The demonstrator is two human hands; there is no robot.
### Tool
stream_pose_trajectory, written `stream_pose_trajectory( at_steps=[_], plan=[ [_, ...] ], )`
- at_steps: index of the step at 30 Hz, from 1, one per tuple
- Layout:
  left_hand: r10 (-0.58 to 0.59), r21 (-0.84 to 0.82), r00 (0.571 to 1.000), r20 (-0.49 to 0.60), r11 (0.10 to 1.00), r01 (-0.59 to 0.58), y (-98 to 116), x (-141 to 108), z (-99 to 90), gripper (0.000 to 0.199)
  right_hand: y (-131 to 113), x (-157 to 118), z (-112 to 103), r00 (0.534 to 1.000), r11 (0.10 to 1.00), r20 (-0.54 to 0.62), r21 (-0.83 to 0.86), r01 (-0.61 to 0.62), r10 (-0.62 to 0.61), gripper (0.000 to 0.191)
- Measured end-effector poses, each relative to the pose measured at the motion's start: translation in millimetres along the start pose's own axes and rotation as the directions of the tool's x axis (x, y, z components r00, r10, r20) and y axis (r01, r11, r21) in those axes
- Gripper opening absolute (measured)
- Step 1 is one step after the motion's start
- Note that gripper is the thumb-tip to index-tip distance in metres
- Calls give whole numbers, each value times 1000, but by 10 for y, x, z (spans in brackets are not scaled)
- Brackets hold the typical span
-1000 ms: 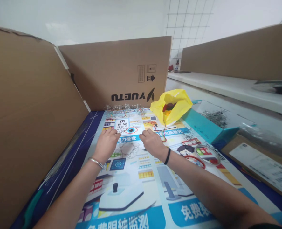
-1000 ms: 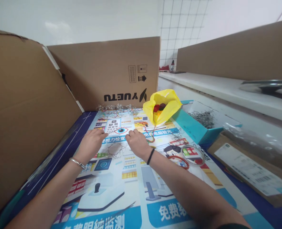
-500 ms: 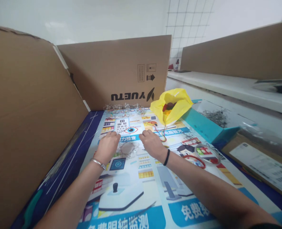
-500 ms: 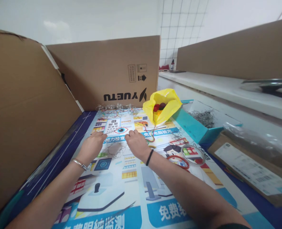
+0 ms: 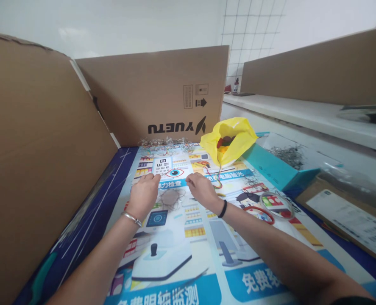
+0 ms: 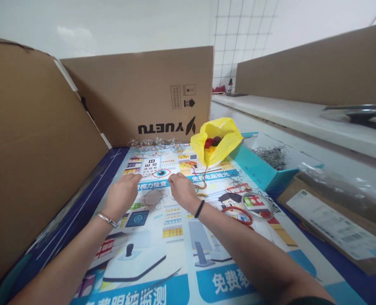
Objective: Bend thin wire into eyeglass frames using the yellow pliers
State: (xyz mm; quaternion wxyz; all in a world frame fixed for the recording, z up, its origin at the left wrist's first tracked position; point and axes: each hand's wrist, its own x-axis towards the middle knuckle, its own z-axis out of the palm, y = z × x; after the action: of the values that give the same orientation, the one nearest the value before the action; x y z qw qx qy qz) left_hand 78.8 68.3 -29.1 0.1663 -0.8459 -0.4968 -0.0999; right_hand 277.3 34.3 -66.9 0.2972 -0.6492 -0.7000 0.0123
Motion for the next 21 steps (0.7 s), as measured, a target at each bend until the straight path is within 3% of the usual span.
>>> stream_pose_trajectory(
  at_steps=[7,11,15,17,19,21],
  plan=[
    [-65,-91,997,-34,994,61,-42,28,87,24,20,33,41,993,958,-39,271,-97,111,12],
    [-121,-281,990,-72,955,97,-73,66,175,26,20,60,72,981,899,-57,413,-147,187,9],
    [-209,-527,969,-129,843,112,-84,99,250,25,5,81,136,960,796,-37,569,-208,278,6],
    [-293,-703,949,-119,699,127,-79,117,284,21,-15,86,175,949,727,-17,647,-230,316,6],
    [-407,-883,913,-3,430,189,-60,138,313,15,-45,90,206,937,649,3,721,-244,350,7],
    [-470,-954,871,141,172,247,-28,159,331,13,-80,96,223,926,566,22,786,-249,377,10]
  ],
)
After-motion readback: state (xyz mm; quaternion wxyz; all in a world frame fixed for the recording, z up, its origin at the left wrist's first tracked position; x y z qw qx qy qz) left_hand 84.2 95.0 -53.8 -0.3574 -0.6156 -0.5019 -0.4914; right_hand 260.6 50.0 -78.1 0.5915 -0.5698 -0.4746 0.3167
